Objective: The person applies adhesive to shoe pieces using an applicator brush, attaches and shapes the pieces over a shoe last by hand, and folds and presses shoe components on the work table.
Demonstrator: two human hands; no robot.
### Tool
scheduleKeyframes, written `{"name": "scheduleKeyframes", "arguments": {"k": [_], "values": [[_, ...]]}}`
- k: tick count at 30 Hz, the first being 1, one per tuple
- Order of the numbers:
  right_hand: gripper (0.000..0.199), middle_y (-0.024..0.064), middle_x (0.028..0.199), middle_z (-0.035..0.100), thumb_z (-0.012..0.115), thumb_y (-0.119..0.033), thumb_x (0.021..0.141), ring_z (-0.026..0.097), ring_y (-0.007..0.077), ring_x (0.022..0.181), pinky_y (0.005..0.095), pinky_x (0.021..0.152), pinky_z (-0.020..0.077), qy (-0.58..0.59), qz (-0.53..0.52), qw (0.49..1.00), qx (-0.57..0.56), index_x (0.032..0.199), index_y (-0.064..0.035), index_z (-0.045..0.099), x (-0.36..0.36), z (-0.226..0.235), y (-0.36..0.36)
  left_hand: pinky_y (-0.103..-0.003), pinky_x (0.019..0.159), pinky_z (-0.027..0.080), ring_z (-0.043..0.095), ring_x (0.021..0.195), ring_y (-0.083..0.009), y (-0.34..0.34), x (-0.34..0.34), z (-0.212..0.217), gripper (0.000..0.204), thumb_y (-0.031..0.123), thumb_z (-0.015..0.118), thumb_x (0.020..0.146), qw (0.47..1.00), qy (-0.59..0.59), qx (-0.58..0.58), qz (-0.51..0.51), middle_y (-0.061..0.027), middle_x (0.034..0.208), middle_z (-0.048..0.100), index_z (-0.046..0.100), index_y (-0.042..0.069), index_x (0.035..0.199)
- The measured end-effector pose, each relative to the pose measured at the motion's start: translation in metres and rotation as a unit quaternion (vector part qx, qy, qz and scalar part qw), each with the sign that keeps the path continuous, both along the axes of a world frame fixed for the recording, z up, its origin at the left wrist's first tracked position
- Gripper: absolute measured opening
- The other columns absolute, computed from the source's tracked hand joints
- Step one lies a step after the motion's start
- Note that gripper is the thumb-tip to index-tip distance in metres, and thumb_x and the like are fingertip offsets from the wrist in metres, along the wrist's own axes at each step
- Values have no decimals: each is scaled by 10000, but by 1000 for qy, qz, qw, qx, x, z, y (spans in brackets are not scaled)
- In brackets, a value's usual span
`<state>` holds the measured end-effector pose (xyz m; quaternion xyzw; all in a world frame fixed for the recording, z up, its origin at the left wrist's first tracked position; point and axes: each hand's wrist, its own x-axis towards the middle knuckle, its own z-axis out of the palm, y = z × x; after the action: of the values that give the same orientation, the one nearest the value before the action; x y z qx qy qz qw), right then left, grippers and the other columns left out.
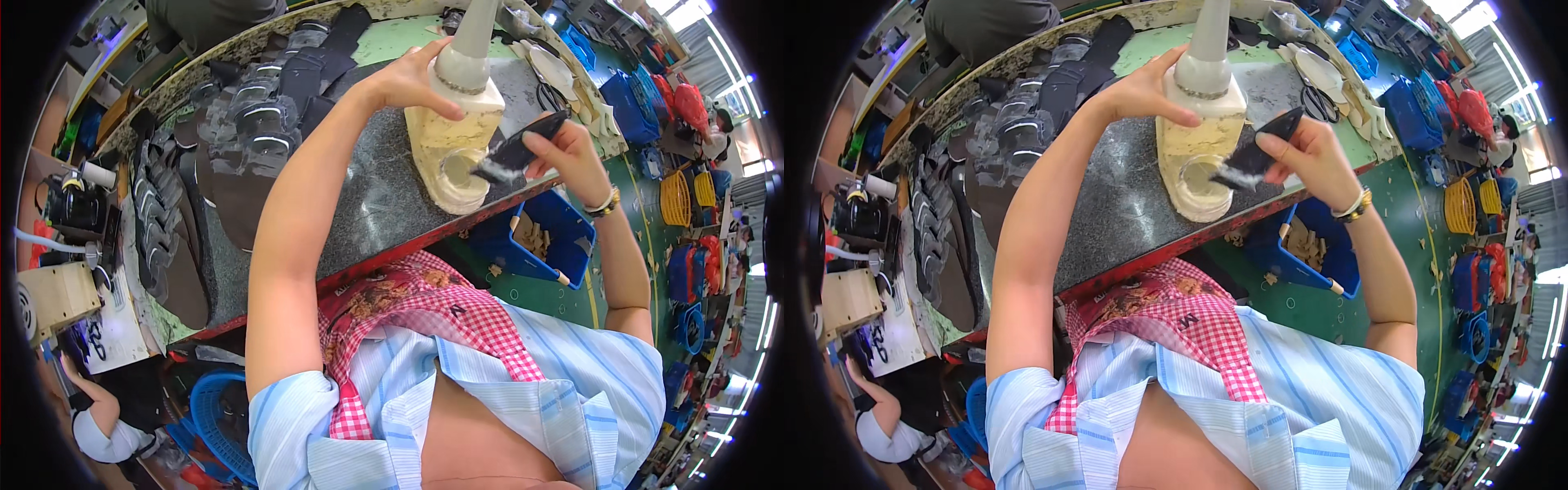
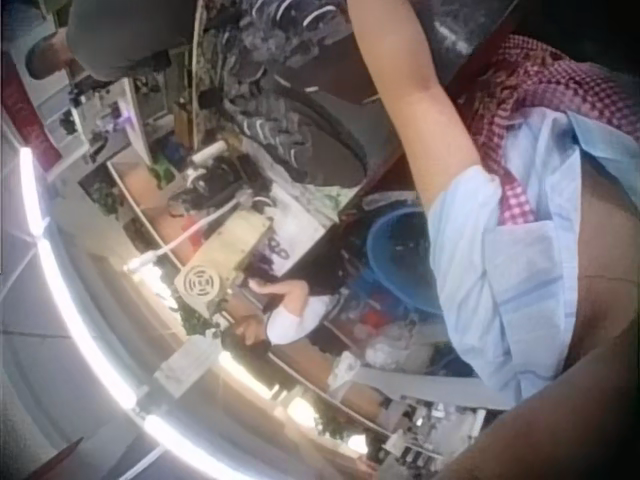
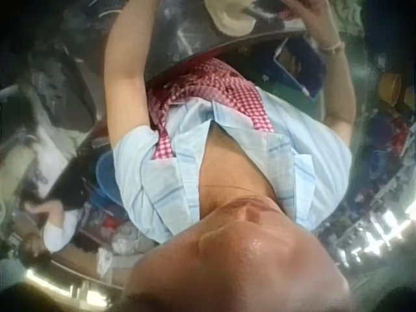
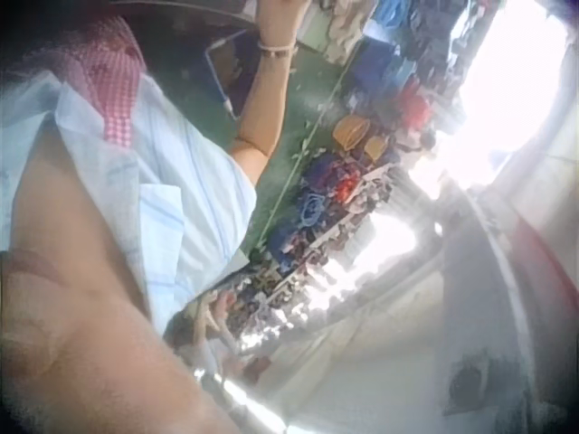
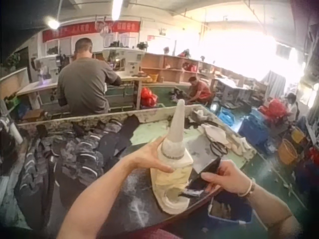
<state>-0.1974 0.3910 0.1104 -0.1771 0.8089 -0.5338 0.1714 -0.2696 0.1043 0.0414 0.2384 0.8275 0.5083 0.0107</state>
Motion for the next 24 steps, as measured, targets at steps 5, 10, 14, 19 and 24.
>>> {"name": "scheduleKeyframes", "arguments": {"k": [5,10,14,19,24], "values": [[326,41,691,641,727,-326,860,616,95,610,280,550,463,161,139,966,148,879,-14,634,7,22,-77,-391,1125,327,411,1336,-316,2,0,1,1237,369,909,516,999,13,-32,17,-217,1425,418,243,118,1527],[309,134,672,607,657,-305,834,637,332,636,403,576,504,448,271,820,232,787,-20,544,32,4,-108,-408,1119,332,405,1323,-382,4,9,14,1307,407,905,465,998,-4,-60,4,-279,1392,388,207,179,1546],[283,101,730,555,682,-246,758,624,282,675,401,566,505,490,321,771,250,798,-41,491,47,9,-102,-417,1108,349,420,1305,-389,1,11,17,1307,406,905,460,999,-22,-40,7,-269,1370,401,212,180,1545],[272,77,690,513,700,-230,747,578,260,619,380,546,495,501,332,759,251,786,-58,492,54,9,-75,-431,1101,360,428,1300,-382,0,11,17,1290,403,903,469,999,-13,-47,1,-255,1357,406,225,178,1543],[238,67,635,612,714,-238,837,631,188,564,306,538,491,348,182,894,214,797,-42,585,19,3,-34,-422,1124,326,403,1326,-369,-8,11,14,1273,394,904,478,999,-24,13,-33,-256,1389,395,240,173,1540]]}}
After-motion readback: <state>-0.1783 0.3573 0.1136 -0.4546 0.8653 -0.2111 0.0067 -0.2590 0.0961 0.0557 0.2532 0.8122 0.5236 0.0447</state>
